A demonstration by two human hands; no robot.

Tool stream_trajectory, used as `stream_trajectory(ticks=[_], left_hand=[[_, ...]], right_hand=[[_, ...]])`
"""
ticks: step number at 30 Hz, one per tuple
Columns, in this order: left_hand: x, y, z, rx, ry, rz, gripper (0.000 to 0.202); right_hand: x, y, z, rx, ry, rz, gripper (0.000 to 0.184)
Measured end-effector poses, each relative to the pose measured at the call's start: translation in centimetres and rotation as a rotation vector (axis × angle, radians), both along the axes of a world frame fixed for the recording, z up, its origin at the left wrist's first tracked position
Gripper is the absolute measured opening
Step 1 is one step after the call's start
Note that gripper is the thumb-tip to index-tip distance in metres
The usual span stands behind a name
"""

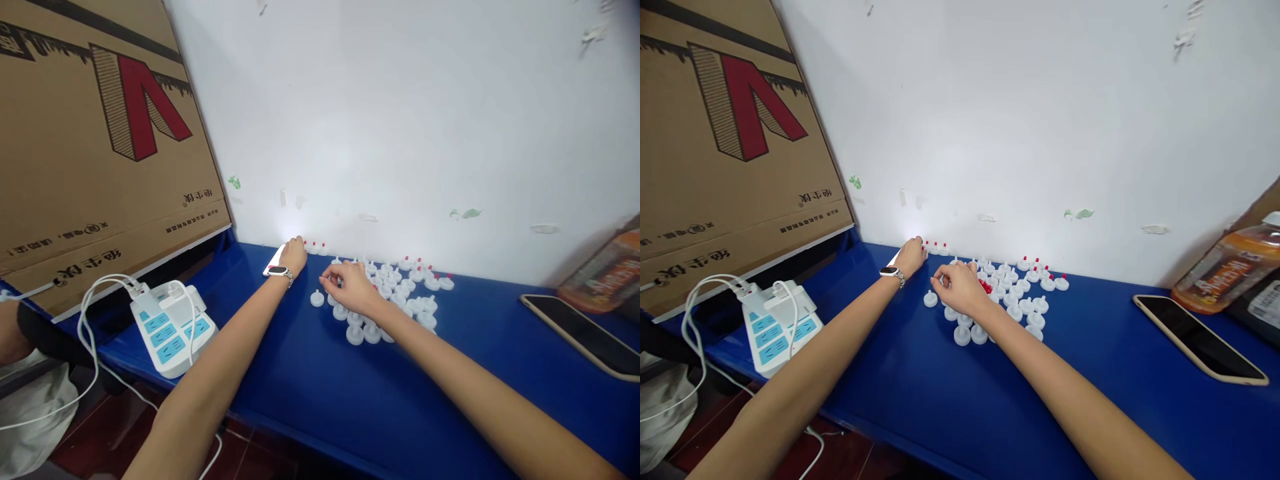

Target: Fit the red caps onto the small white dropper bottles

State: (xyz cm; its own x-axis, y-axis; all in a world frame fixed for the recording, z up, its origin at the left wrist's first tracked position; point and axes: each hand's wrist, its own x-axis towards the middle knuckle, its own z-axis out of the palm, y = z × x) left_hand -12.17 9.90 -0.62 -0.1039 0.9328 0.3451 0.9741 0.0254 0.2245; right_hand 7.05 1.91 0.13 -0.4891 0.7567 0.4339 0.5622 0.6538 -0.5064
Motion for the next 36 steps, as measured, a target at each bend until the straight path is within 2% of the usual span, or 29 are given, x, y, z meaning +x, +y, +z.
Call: stream_trajectory(ticks=[5, 9, 10, 12, 13, 15, 17, 22, 25, 29, 31, 33, 36], left_hand=[[0.0, -0.1, 0.4, -0.011, -0.079, -0.048, 0.017], [1.0, -2.0, 1.7, 0.02, -0.191, -0.175, 0.013], [1.4, -2.8, 2.1, 0.018, -0.23, -0.233, 0.013], [2.7, -4.7, 2.7, 0.003, -0.328, -0.37, 0.019], [3.5, -5.6, 3.0, -0.022, -0.515, -0.518, 0.023], [5.2, -7.4, 3.3, -0.088, -0.819, -0.729, 0.028], [7.0, -8.7, 3.4, -0.113, -0.976, -0.82, 0.033], [10.5, -9.7, 2.5, -0.15, -0.98, -0.844, 0.042], [11.9, -9.6, 1.7, -0.178, -1.131, -0.835, 0.044], [11.5, -8.9, 1.6, -0.162, -1.344, -0.73, 0.042], [10.0, -8.4, 2.2, -0.047, -1.384, -0.652, 0.045], [8.2, -7.9, 2.6, 0.087, -1.296, -0.604, 0.045], [6.8, -7.4, 2.3, 0.143, -0.91, -0.583, 0.04]], right_hand=[[0.9, -0.3, 0.0, -0.008, 0.051, -0.041, 0.025], [1.6, -0.7, 0.2, 0.012, 0.111, -0.065, 0.019], [1.9, -0.8, 0.4, 0.024, 0.15, -0.091, 0.017], [2.4, -1.3, 0.6, 0.048, 0.244, -0.168, 0.026], [2.7, -1.6, 0.7, 0.054, 0.285, -0.2, 0.033], [3.3, -2.5, 0.8, 0.039, 0.334, -0.202, 0.038], [4.0, -3.5, 0.6, -0.001, 0.372, -0.16, 0.036], [5.8, -5.1, -0.2, -0.008, 0.476, -0.199, 0.029], [6.2, -5.1, -0.2, 0.018, 0.419, -0.19, 0.028], [6.3, -4.9, -0.1, 0.152, 0.287, -0.209, 0.027], [6.7, -4.9, -0.1, 0.2, 0.291, -0.268, 0.027], [7.4, -4.8, -0.1, 0.178, 0.37, -0.348, 0.026], [8.2, -4.4, -0.1, 0.108, 0.493, -0.432, 0.025]])
